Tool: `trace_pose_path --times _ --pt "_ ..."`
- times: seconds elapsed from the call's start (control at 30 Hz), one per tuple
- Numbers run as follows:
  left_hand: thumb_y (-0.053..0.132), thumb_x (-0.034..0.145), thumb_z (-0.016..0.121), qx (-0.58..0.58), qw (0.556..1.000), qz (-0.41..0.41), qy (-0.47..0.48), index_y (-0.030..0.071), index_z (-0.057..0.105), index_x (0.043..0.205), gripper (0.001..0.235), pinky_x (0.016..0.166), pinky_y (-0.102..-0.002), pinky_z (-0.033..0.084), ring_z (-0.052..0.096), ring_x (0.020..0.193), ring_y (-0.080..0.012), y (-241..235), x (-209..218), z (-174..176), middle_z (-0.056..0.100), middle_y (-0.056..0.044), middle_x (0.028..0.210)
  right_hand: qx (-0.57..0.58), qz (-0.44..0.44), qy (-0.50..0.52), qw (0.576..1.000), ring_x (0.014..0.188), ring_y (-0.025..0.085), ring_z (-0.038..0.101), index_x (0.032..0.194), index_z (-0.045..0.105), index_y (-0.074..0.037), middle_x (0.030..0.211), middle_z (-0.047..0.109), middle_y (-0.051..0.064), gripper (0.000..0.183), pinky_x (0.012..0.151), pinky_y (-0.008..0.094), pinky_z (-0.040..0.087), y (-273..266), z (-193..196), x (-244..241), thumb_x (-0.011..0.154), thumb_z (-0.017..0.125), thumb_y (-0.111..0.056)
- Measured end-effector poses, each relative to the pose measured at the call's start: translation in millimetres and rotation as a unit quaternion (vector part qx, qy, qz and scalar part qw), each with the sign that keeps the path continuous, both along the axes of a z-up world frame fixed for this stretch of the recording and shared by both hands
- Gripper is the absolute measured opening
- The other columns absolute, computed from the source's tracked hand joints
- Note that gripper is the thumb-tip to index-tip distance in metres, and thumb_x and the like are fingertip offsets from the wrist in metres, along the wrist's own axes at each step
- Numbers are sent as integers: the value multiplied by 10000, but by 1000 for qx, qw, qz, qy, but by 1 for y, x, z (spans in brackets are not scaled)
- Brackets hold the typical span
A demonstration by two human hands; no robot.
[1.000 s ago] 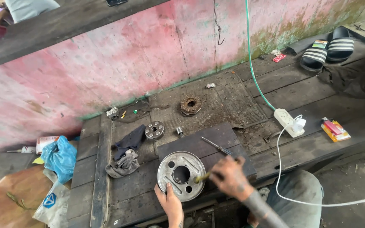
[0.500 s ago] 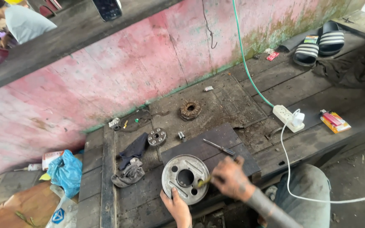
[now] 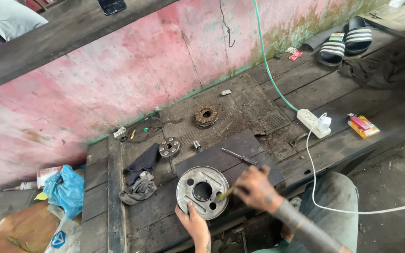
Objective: Cleaning the interior of a motorcycle clutch housing using a small brush to remove debris and dust.
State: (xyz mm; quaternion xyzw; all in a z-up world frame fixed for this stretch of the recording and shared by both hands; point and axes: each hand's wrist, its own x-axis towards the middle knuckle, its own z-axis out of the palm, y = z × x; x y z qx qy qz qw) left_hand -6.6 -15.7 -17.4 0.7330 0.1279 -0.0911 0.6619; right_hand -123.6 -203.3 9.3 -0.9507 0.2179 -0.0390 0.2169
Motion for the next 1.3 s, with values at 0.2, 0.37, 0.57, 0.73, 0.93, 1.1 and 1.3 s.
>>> trace_pose_path --times 0.2,0.37,0.57,0.73,0.93,1.1,1.3 --pt "203 997 526 18 999 -33 25 84 399 1534 564 1053 -416 475 573 1298 -305 -3 -2 16 563 -132 1450 -12 -62 -28 998 971 154 499 1007 769 -332 913 693 -124 179 1014 440 237 -28 -35 -2 900 718 -466" --pt "166 996 517 -9 999 -30 14 99 410 1531 550 1079 -414 474 561 1321 -289 -2 -3 24 553 -121 1466 11 58 -42 997 1020 171 517 940 765 -336 945 690 -100 195 999 495 221 -1 -17 -3 924 648 -491" --pt "195 1000 518 5 999 -30 10 91 396 1535 558 1055 -436 481 553 1319 -306 -5 -5 25 532 -134 1469 25 35 -43 998 1008 159 526 930 761 -329 910 685 -124 177 1048 497 222 12 -11 -6 918 663 -475" --pt "178 1004 520 0 1000 -20 24 85 395 1528 547 1036 -408 470 582 1268 -293 -5 -7 24 578 -134 1425 -39 -74 -117 990 864 175 502 881 738 -274 758 647 -92 174 962 488 255 -9 -50 -7 902 702 -443" --pt "161 1000 515 16 1000 -18 20 60 388 1527 551 1044 -422 469 565 1292 -308 -7 -7 30 558 -150 1441 -5 -6 -61 998 1002 170 512 910 758 -343 887 676 -126 160 985 452 225 3 -25 -8 930 666 -472" --pt "134 983 536 -18 998 -20 -51 24 418 1472 515 997 -408 487 598 1210 -308 -2 1 -5 589 -192 1369 3 115 -165 980 904 171 475 1012 779 -296 844 621 -81 196 937 489 246 28 -49 -12 936 710 -463" --pt "130 946 576 31 997 -61 33 74 338 1578 678 1062 -432 453 560 1303 -308 -3 2 23 569 -138 1439 48 -121 -180 975 865 123 513 955 775 -284 869 676 -102 271 955 413 259 -23 -53 -17 927 637 -515"
